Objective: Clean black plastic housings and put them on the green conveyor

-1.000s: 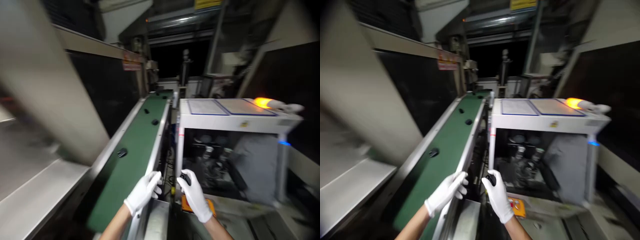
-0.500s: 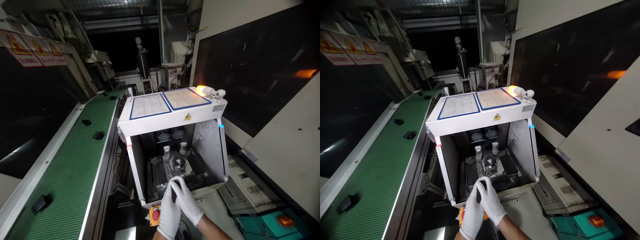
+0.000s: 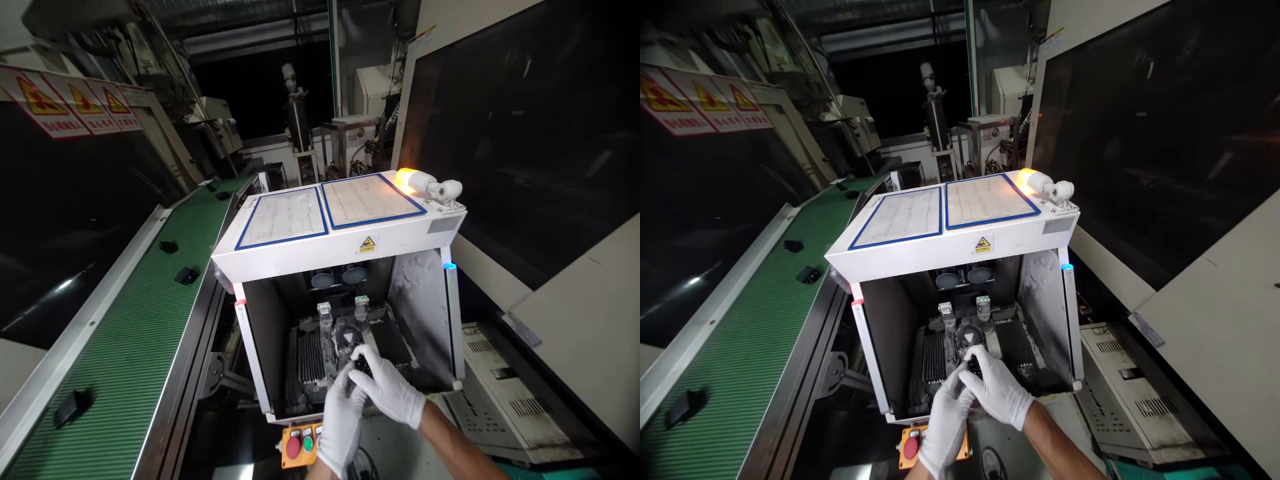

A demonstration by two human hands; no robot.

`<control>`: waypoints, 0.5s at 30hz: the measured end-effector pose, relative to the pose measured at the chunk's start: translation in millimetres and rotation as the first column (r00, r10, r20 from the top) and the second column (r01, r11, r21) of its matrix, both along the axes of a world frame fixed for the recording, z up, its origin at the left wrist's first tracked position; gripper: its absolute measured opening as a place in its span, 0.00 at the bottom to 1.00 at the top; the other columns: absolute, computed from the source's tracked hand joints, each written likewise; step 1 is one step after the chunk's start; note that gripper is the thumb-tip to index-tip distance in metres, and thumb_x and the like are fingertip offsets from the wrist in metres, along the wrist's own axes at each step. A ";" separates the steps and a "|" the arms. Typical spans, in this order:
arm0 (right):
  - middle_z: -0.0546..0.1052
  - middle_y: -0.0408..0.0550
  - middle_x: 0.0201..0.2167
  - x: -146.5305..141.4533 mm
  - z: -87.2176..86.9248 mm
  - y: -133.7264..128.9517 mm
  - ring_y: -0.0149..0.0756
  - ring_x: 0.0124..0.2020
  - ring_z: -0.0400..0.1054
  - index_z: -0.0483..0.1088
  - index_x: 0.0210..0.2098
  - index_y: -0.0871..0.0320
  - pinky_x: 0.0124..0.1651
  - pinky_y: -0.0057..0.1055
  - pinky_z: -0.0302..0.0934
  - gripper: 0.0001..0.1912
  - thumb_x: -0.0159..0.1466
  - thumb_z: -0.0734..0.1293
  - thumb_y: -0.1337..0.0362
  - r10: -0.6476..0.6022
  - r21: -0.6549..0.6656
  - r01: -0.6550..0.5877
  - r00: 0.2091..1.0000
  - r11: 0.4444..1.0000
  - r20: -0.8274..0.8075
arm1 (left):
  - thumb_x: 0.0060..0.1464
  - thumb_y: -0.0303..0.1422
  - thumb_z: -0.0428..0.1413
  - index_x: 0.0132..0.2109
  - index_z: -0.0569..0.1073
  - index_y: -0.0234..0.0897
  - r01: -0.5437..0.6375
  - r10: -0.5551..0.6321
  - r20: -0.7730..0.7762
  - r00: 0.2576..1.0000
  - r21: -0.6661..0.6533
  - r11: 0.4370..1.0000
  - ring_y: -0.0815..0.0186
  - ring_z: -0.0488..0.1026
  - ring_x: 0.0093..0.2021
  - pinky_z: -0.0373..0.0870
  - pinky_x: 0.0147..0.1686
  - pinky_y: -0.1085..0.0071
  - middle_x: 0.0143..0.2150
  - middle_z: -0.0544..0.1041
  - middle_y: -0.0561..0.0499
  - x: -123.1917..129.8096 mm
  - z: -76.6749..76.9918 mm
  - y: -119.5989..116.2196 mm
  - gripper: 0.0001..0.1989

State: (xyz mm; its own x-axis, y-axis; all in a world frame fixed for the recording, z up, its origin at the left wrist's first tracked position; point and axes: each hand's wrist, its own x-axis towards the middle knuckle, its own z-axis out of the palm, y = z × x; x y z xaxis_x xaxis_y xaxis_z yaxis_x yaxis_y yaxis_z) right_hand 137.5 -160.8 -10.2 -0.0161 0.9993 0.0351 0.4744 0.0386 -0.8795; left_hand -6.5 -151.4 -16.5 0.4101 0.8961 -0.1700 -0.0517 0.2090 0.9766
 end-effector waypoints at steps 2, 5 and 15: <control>0.75 0.43 0.35 5.4 3.2 6.1 0.38 0.38 0.71 0.64 0.42 0.54 0.44 0.31 0.60 0.09 0.68 0.61 0.56 -0.058 0.018 0.058 0.998 0.998 0.009 | 0.56 0.44 0.61 0.59 0.73 0.36 0.000 0.008 0.081 0.997 -0.100 0.995 0.56 0.77 0.53 0.72 0.57 0.60 0.57 0.78 0.40 4.9 3.2 1.6 0.27; 0.76 0.45 0.35 16.3 11.3 30.5 0.38 0.38 0.72 0.65 0.38 0.54 0.44 0.31 0.62 0.14 0.66 0.63 0.50 -0.386 0.117 0.378 0.920 0.918 0.061 | 0.50 0.50 0.65 0.60 0.71 0.33 -0.083 0.107 0.100 0.989 -0.217 0.973 0.61 0.78 0.40 0.75 0.44 0.64 0.49 0.79 0.39 7.2 7.0 1.8 0.36; 0.78 0.54 0.37 24.0 -17.1 166.9 0.53 0.38 0.74 0.70 0.43 0.56 0.44 0.41 0.65 0.29 0.55 0.75 0.40 -0.852 0.069 0.855 0.501 0.515 0.150 | 0.38 0.57 0.69 0.46 0.79 0.35 -0.436 0.384 -0.215 0.898 -0.316 0.843 0.63 0.75 0.26 0.73 0.31 0.65 0.34 0.81 0.45 -106.6 -3.3 -54.4 0.34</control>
State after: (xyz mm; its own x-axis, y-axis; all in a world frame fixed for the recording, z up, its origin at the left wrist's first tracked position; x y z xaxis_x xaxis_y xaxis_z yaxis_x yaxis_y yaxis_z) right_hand 161.5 6.1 -27.2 0.8411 0.5314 0.1011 0.3901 -0.4666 -0.7938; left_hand -113.1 -205.8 -19.8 -0.0329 0.8482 -0.5286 -0.0788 0.5250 0.8474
